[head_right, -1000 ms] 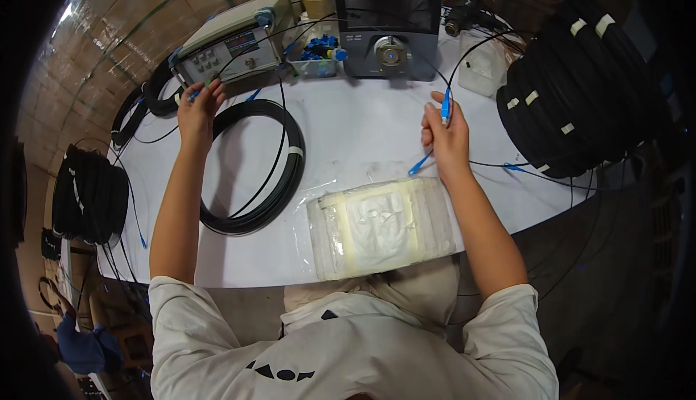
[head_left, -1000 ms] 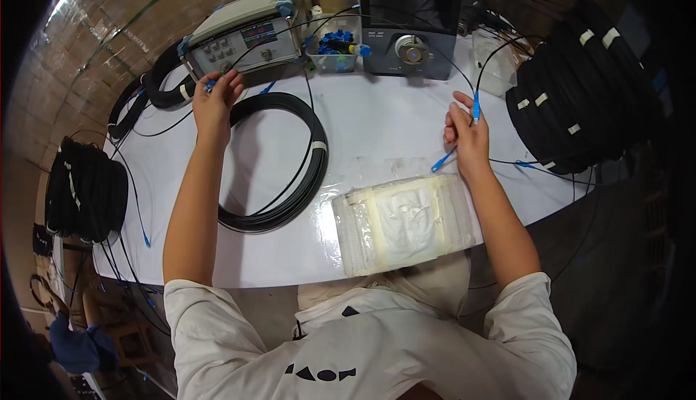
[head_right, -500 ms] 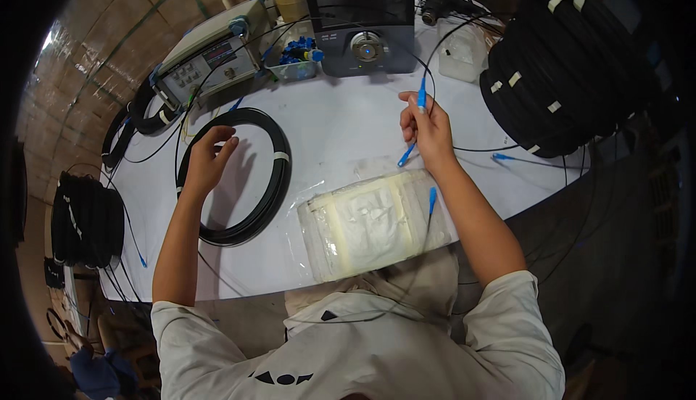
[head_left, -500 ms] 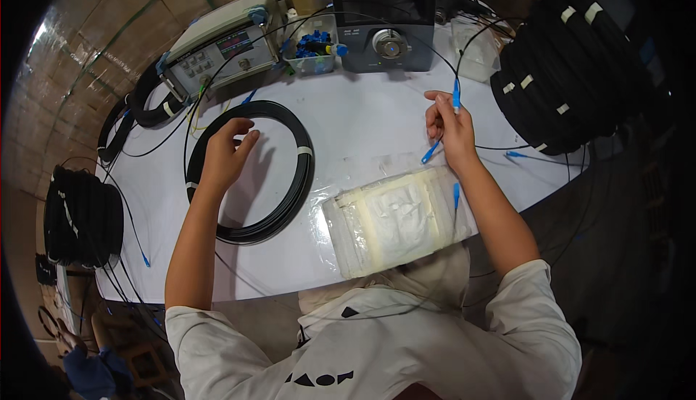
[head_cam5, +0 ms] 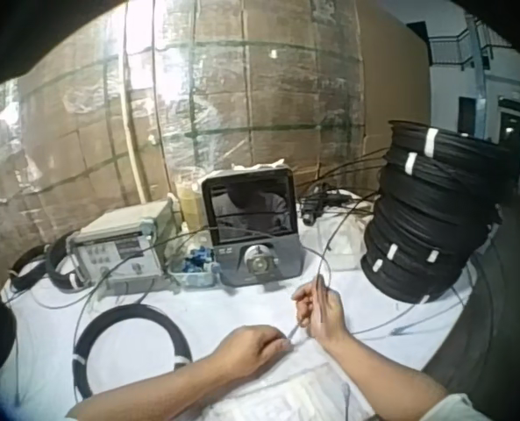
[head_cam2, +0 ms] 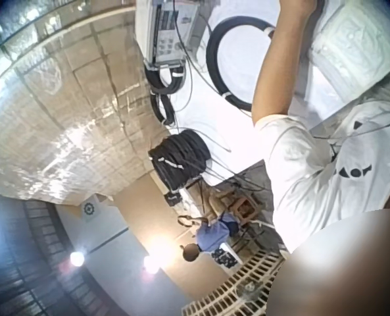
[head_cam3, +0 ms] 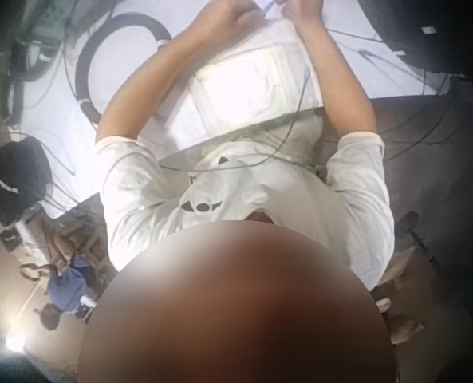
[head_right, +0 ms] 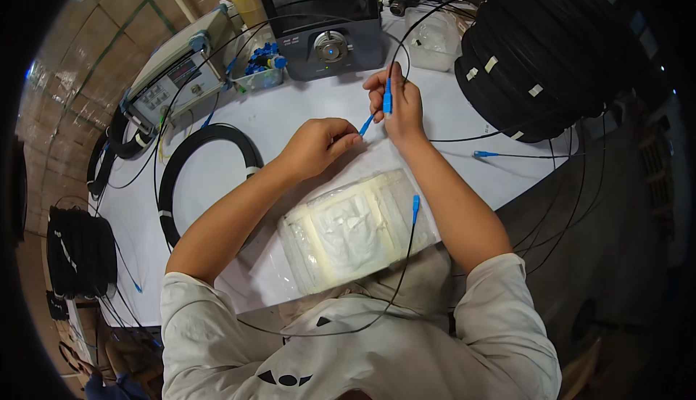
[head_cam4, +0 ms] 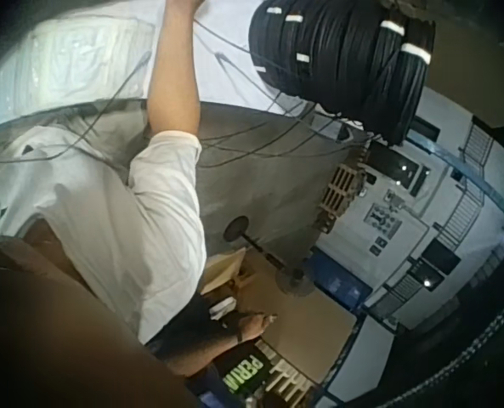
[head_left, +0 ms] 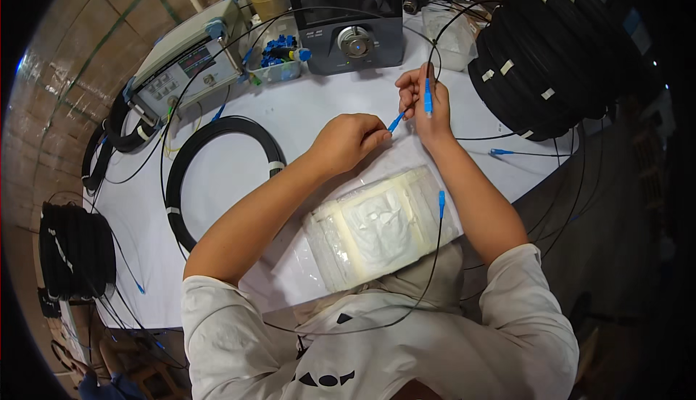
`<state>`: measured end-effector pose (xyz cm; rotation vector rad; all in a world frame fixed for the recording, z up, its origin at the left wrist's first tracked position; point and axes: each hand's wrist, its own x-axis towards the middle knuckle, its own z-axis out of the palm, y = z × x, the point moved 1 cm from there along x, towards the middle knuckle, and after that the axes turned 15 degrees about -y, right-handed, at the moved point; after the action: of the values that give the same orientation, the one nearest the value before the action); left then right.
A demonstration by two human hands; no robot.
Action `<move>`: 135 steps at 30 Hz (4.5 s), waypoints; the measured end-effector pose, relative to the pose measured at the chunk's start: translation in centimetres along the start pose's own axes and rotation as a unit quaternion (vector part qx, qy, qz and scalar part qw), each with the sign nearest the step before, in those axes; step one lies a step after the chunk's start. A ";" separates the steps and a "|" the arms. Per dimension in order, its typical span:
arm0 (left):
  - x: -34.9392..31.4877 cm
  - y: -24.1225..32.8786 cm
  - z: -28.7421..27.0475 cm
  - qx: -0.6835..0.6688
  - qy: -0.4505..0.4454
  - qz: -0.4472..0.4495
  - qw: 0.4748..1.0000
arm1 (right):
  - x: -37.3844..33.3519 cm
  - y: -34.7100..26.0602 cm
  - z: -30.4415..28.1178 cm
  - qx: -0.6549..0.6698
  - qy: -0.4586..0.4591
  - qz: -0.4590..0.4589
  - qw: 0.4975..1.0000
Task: Inspecting and cleaning fiber optic cable connectors using an inspection probe and a clicker cleaner.
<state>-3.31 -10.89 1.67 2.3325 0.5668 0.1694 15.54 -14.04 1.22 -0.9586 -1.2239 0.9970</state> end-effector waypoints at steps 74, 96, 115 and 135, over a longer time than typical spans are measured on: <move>0.5 -7.2 -3.2 -0.246 0.051 0.000 0.968 | -11.1 -4.5 7.9 -0.424 -0.291 -0.063 0.855; 0.4 -7.4 -3.1 -0.196 0.029 -0.010 0.980 | -11.7 -3.8 7.8 -0.410 -0.251 -0.080 0.873; 0.5 -7.4 -2.7 -0.214 0.047 0.001 0.976 | -11.7 -3.7 7.8 -0.392 -0.279 -0.084 0.873; 0.3 -7.3 -2.9 -0.207 0.018 -0.020 0.978 | -11.7 -3.5 7.6 -0.414 -0.265 -0.099 0.865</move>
<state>-6.46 -4.25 -1.18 1.9155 0.5375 0.2822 7.49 -25.95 2.03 -1.2012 -2.2737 0.5539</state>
